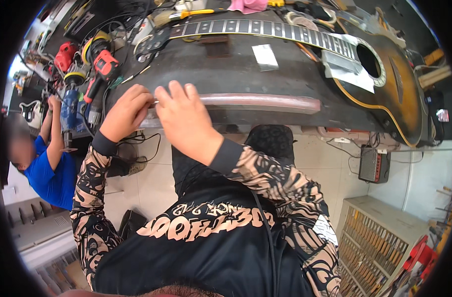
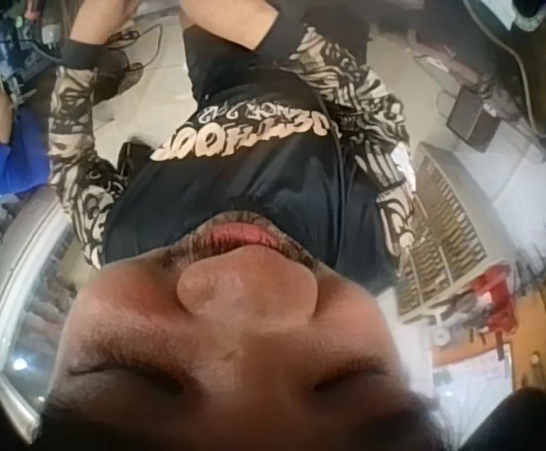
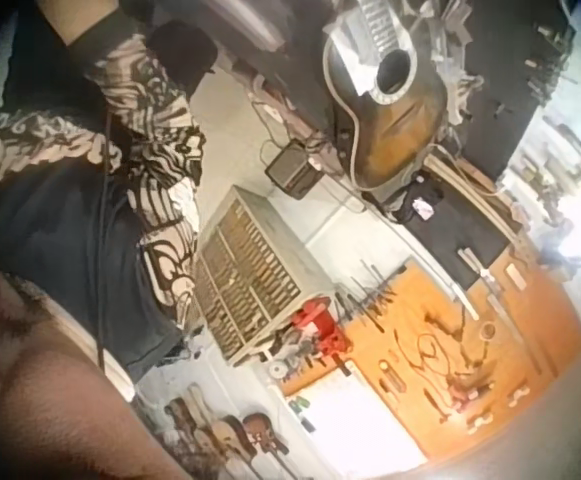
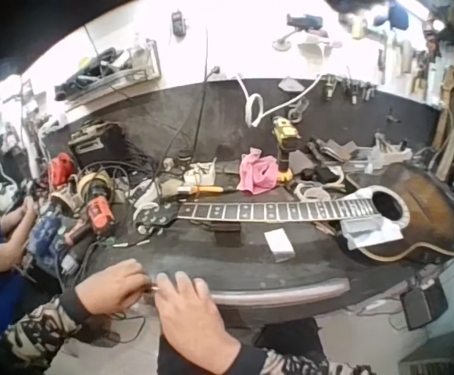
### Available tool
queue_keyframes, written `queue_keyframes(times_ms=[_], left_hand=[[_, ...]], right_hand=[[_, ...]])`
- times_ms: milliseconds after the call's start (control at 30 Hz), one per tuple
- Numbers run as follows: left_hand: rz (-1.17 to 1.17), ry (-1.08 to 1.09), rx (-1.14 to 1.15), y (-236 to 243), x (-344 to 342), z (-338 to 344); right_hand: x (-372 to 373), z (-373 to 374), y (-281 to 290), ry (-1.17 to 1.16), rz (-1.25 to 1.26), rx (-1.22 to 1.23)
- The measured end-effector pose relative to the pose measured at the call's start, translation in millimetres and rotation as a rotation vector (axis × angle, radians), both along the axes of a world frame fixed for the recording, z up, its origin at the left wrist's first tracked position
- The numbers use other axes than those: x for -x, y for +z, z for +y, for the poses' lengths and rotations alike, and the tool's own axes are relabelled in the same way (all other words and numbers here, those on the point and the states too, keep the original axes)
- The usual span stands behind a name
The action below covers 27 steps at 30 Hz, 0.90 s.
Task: The recorder is sanding a small component, likely a saddle or nut, for a guitar repair.
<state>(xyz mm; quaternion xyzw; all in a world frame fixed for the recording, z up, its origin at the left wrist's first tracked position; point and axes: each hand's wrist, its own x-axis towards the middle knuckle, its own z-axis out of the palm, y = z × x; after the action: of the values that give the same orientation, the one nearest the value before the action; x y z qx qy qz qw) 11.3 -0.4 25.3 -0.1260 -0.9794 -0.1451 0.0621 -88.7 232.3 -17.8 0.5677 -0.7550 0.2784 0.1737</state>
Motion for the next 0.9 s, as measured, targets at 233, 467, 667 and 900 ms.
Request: queue_keyframes(times_ms=[233, 467, 667, 900], left_hand=[[0.313, -0.328, 0.012, -36.7, 127.7, 174.2], [0.383, -0.244, -0.075, -48.1, 150.4, 216.8], [0.125, -0.093, -0.036, -9.1, 22.1, 31.5], [0.272, 0.243, -0.192, -6.2, -71.3, -15.3]], right_hand=[[70.4, 189.8, 18.1, -0.353, -0.012, -0.113], [77.9, 225.6, 25.8, -0.414, -0.029, -0.168], [22.5, 50.6, 4.3, 0.011, 0.003, 0.011], [-26.7, -22.8, 13.5, 0.212, -0.236, 0.182]])
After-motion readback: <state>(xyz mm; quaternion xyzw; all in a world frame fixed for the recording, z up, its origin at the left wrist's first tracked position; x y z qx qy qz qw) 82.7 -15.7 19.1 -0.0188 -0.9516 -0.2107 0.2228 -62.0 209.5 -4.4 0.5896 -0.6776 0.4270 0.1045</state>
